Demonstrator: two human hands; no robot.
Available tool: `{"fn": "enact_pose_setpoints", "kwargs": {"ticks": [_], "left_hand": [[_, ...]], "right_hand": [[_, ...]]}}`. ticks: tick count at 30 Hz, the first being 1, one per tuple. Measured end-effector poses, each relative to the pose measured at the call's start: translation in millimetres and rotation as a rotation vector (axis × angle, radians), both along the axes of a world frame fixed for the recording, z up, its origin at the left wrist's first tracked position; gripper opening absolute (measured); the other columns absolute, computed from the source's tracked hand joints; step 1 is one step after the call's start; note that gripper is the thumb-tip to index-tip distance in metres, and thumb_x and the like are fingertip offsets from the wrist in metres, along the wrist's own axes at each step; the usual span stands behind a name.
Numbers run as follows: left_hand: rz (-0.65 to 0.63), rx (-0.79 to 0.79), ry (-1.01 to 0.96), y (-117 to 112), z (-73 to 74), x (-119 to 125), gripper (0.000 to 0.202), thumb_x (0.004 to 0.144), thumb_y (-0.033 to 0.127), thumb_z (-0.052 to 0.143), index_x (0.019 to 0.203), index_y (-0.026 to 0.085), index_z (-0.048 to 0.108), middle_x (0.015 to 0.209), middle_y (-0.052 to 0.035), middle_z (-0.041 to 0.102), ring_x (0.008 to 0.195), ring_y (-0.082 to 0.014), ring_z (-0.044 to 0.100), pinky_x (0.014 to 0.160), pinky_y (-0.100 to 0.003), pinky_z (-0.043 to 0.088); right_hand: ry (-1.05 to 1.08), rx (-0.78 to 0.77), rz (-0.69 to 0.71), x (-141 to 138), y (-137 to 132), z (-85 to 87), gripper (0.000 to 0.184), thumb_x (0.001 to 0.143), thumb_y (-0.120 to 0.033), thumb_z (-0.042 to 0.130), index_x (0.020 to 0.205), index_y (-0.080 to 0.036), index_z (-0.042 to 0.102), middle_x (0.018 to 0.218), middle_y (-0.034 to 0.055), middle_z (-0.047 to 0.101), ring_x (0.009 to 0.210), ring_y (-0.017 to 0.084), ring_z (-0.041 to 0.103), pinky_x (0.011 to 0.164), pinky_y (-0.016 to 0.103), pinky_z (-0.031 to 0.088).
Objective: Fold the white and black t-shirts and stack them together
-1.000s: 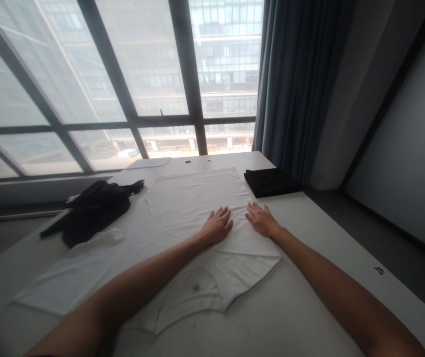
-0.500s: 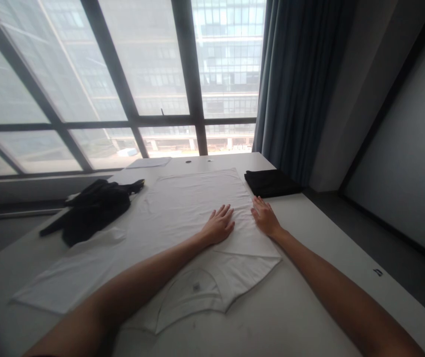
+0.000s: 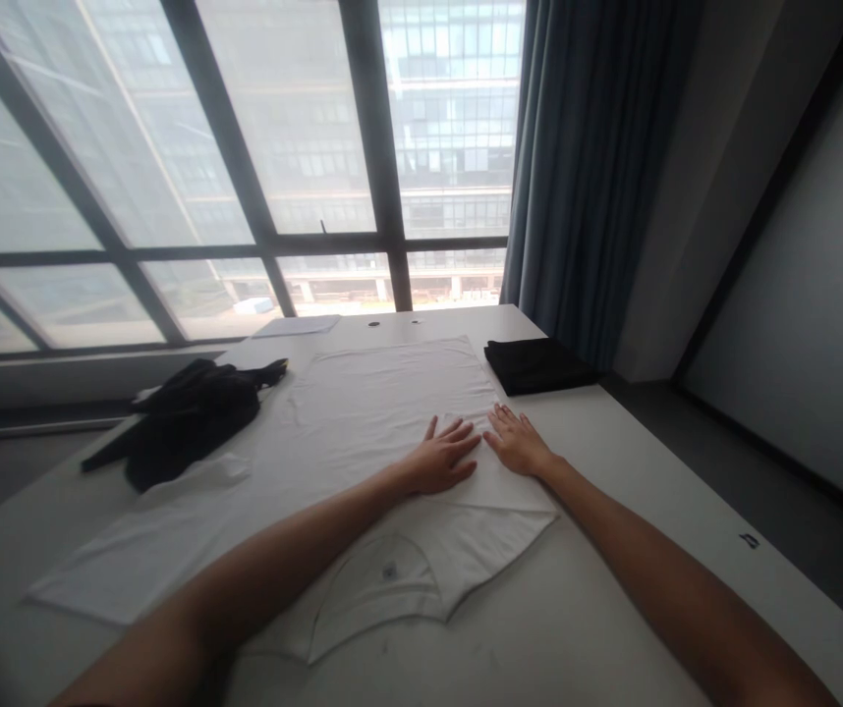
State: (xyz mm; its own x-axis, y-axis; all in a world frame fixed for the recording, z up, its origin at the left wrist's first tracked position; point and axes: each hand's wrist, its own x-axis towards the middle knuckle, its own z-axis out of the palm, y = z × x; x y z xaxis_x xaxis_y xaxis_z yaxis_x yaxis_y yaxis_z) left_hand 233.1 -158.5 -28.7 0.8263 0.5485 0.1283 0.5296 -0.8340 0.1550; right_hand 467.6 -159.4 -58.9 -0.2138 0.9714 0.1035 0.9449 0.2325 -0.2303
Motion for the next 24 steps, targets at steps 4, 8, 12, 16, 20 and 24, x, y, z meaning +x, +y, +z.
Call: {"fn": "enact_pose_setpoints", "kwargs": {"ticks": [4,8,12,16,20,24], "left_hand": [[-0.179,0.041,-0.074,-23,11.4,6,0.067,0.099,0.047,0.05,0.159,0.028,0.027,0.163,-0.0105,0.031,0.153,-0.0307,0.021,0.123,-0.058,0.003],[-0.298,-0.016,-0.143,-42,23.4,11,0.057,0.101,0.044,0.049,0.155,0.028,0.038,0.154,-0.0099,0.045,0.145,-0.0267,0.038,0.125,-0.044,0.019],[-0.536,-0.175,-0.019,-49,24.9,9,0.06,0.102,0.047,0.05,0.158,0.036,0.033,0.161,-0.0016,0.037,0.15,-0.027,0.03,0.124,-0.046,0.019],[-0.608,-0.196,0.017,-48,20.3,7,0.064,0.101,0.054,0.049,0.159,0.039,0.027,0.165,0.0018,0.028,0.153,-0.0283,0.019,0.124,-0.053,0.012],[-0.629,-0.202,0.011,-48,21.9,8,0.066,0.1,0.055,0.05,0.159,0.039,0.026,0.164,0.0031,0.029,0.154,-0.0279,0.015,0.124,-0.052,0.009],[-0.589,-0.233,0.05,-50,25.6,9,0.065,0.099,0.054,0.053,0.158,0.04,0.028,0.164,0.0055,0.029,0.154,-0.028,0.015,0.125,-0.051,0.007]], "right_hand": [[0.044,0.021,0.01,3,3,-2.4,0.056,0.105,-0.034,0.024,0.155,-0.015,0.038,0.165,0.015,0.025,0.153,0.027,0.02,0.12,0.054,0.021],[0.076,0.052,0.004,5,6,-3.2,0.054,0.104,-0.029,0.026,0.152,-0.016,0.044,0.162,0.0138,0.033,0.151,0.026,0.027,0.12,0.051,0.025],[0.078,0.079,0.012,8,6,-1.1,0.052,0.103,-0.033,0.031,0.15,-0.015,0.048,0.16,0.0138,0.036,0.15,0.025,0.03,0.121,0.048,0.026],[0.049,0.081,0.074,15,4,1.2,0.054,0.104,-0.039,0.033,0.15,-0.016,0.048,0.161,0.0123,0.036,0.15,0.027,0.031,0.121,0.048,0.026],[0.062,0.087,0.057,19,2,2.5,0.054,0.104,-0.04,0.033,0.151,-0.017,0.047,0.161,0.0111,0.036,0.149,0.026,0.032,0.121,0.047,0.026],[0.112,0.166,0.12,16,-4,9.9,0.053,0.105,-0.039,0.031,0.149,-0.016,0.049,0.16,0.0117,0.038,0.15,0.025,0.031,0.121,0.048,0.025]]}}
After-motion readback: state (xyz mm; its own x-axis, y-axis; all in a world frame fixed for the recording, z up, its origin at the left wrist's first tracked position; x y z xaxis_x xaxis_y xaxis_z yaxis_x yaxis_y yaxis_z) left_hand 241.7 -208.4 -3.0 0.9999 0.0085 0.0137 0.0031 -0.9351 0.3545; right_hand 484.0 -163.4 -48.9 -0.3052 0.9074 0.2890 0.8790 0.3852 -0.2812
